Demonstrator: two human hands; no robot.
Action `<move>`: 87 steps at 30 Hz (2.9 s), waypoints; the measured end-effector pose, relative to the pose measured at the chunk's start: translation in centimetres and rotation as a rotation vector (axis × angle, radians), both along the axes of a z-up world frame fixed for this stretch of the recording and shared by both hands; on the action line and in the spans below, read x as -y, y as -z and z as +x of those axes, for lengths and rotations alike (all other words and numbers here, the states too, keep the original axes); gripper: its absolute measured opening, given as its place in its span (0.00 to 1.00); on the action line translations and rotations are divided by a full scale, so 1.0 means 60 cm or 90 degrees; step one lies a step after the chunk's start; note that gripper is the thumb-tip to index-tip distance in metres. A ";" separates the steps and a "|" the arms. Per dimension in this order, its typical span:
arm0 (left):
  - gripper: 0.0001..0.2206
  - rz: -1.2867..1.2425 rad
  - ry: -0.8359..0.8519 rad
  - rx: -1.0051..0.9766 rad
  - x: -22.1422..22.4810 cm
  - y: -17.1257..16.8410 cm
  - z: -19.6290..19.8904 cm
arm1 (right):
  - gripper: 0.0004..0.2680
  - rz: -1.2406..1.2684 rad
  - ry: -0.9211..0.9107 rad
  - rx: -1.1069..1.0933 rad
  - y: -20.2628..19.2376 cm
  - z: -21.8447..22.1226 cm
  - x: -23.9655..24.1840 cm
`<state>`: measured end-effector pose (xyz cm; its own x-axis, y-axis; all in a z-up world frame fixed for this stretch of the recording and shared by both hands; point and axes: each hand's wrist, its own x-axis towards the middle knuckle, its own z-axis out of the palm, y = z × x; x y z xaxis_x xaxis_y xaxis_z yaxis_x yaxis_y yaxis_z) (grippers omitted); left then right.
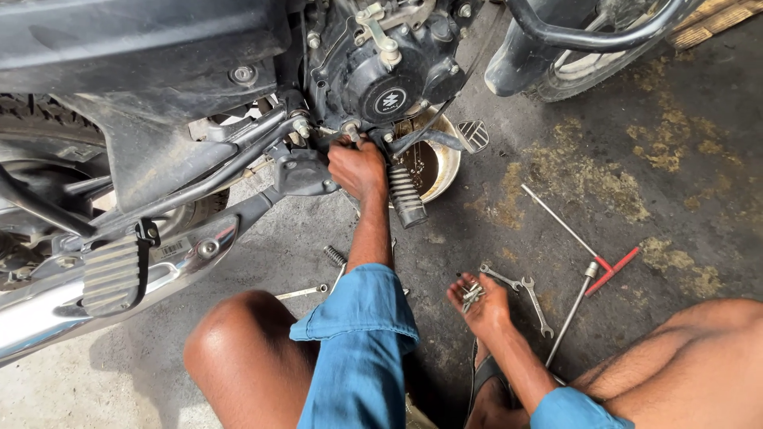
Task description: Repairing and maintenance of a motorcycle engine and components.
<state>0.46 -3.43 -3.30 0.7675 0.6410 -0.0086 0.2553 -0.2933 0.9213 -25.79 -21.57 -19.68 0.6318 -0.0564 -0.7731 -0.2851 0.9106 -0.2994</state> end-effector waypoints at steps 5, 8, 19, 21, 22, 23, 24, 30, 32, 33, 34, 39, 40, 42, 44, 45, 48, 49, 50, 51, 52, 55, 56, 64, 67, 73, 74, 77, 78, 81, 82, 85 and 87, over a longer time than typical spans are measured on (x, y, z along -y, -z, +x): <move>0.12 0.109 0.000 -0.046 0.000 -0.065 -0.036 | 0.14 -0.012 0.069 -0.044 0.064 0.033 0.085; 0.13 0.089 -0.012 -0.056 0.001 -0.076 -0.040 | 0.15 0.003 0.123 -0.024 0.127 0.068 0.168; 0.12 0.067 -0.019 -0.003 0.003 -0.060 -0.034 | 0.19 -0.157 0.118 -0.062 0.222 0.147 0.427; 0.12 0.078 0.006 -0.020 0.001 -0.050 -0.032 | 0.18 -0.223 0.085 -0.092 0.238 0.147 0.447; 0.12 0.079 0.006 -0.021 0.001 -0.044 -0.029 | 0.18 -0.223 0.086 -0.092 0.215 0.143 0.435; 0.13 0.122 -0.003 -0.003 -0.001 -0.039 -0.026 | 0.18 -0.252 0.079 -0.131 0.192 0.141 0.421; 0.14 0.166 -0.011 0.014 -0.002 -0.034 -0.023 | 0.19 -0.282 0.073 -0.170 0.170 0.138 0.408; 0.12 0.066 0.002 0.016 -0.006 0.007 0.007 | 0.17 -0.329 0.125 -0.208 0.133 0.128 0.393; 0.11 0.046 0.008 0.014 -0.006 -0.004 0.001 | 0.17 -0.324 0.125 -0.186 0.100 0.136 0.375; 0.11 0.027 0.013 0.008 -0.008 -0.007 -0.004 | 0.17 -0.319 0.122 -0.168 0.085 0.138 0.365; 0.11 0.026 0.011 0.008 -0.006 -0.020 -0.013 | 0.17 -0.319 0.121 -0.166 0.069 0.143 0.355; 0.13 0.138 0.024 -0.030 -0.004 -0.058 -0.032 | 0.16 -0.312 0.068 -0.043 -0.031 0.177 0.300; 0.13 0.138 0.022 -0.028 -0.006 -0.057 -0.029 | 0.16 -0.312 0.067 -0.040 -0.061 0.185 0.287; 0.13 0.097 0.009 0.041 -0.005 -0.051 -0.025 | 0.12 -0.328 0.025 0.019 -0.119 0.194 0.264; 0.12 0.077 0.001 0.036 -0.001 -0.046 -0.024 | 0.10 -0.342 0.010 0.066 -0.206 0.192 0.239; 0.12 0.063 -0.010 0.032 -0.002 -0.044 -0.025 | 0.09 -0.350 -0.007 0.115 -0.249 0.192 0.224; 0.11 0.087 -0.021 0.041 -0.002 -0.049 -0.031 | 0.08 -0.405 -0.063 0.230 -0.361 0.162 0.190; 0.11 0.086 -0.024 0.042 -0.003 -0.054 -0.032 | 0.08 -0.406 -0.065 0.232 -0.379 0.149 0.179; 0.11 0.093 -0.021 0.009 -0.004 -0.059 -0.034 | 0.08 -0.425 -0.094 0.250 -0.397 0.136 0.169; 0.11 0.100 -0.017 -0.025 -0.004 -0.063 -0.036 | 0.08 -0.444 -0.123 0.268 -0.415 0.122 0.158; 0.11 0.099 -0.019 -0.024 -0.006 -0.063 -0.037 | 0.08 -0.445 -0.125 0.269 -0.404 0.108 0.155; 0.09 0.124 0.005 -0.022 -0.008 -0.063 -0.039 | 0.08 -0.454 -0.175 0.322 -0.366 0.073 0.149; 0.10 0.123 0.019 -0.016 -0.009 -0.065 -0.039 | 0.08 -0.467 -0.187 0.271 -0.351 0.068 0.147; 0.13 0.080 -0.014 0.011 -0.004 -0.046 -0.026 | 0.09 -0.412 -0.167 0.193 -0.275 0.065 0.143; 0.13 0.158 -0.035 0.038 0.003 -0.045 -0.029 | 0.09 -0.393 -0.158 0.210 -0.271 0.067 0.149; 0.14 0.136 -0.002 -0.059 0.001 -0.055 -0.036 | 0.11 -0.377 -0.142 0.204 -0.271 0.069 0.147; 0.13 0.130 -0.001 -0.052 0.001 -0.060 -0.039 | 0.11 -0.378 -0.141 0.212 -0.272 0.067 0.146; 0.14 0.105 -0.015 -0.011 0.002 -0.072 -0.046 | 0.11 -0.376 -0.137 0.229 -0.265 0.065 0.149; 0.15 0.086 -0.031 0.020 0.001 -0.077 -0.048 | 0.11 -0.372 -0.135 0.235 -0.262 0.066 0.150; 0.12 0.104 -0.026 0.034 -0.005 -0.040 -0.025 | 0.11 -0.363 -0.121 0.218 -0.260 0.069 0.151; 0.12 0.113 -0.041 0.049 -0.002 -0.040 -0.029 | 0.11 -0.354 -0.128 0.237 -0.258 0.066 0.152; 0.11 0.126 -0.038 0.040 -0.004 -0.045 -0.030 | 0.11 -0.361 -0.125 0.236 -0.237 0.074 0.158; 0.11 0.086 -0.010 0.002 0.001 -0.055 -0.037 | 0.11 -0.350 -0.123 0.238 -0.210 0.078 0.173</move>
<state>-1.76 -3.47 -0.01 0.7576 0.6476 0.0816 0.2574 -0.4114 0.8744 -21.10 -31.96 -7.06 0.8888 -0.2372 -0.3922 -0.2145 0.5411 -0.8131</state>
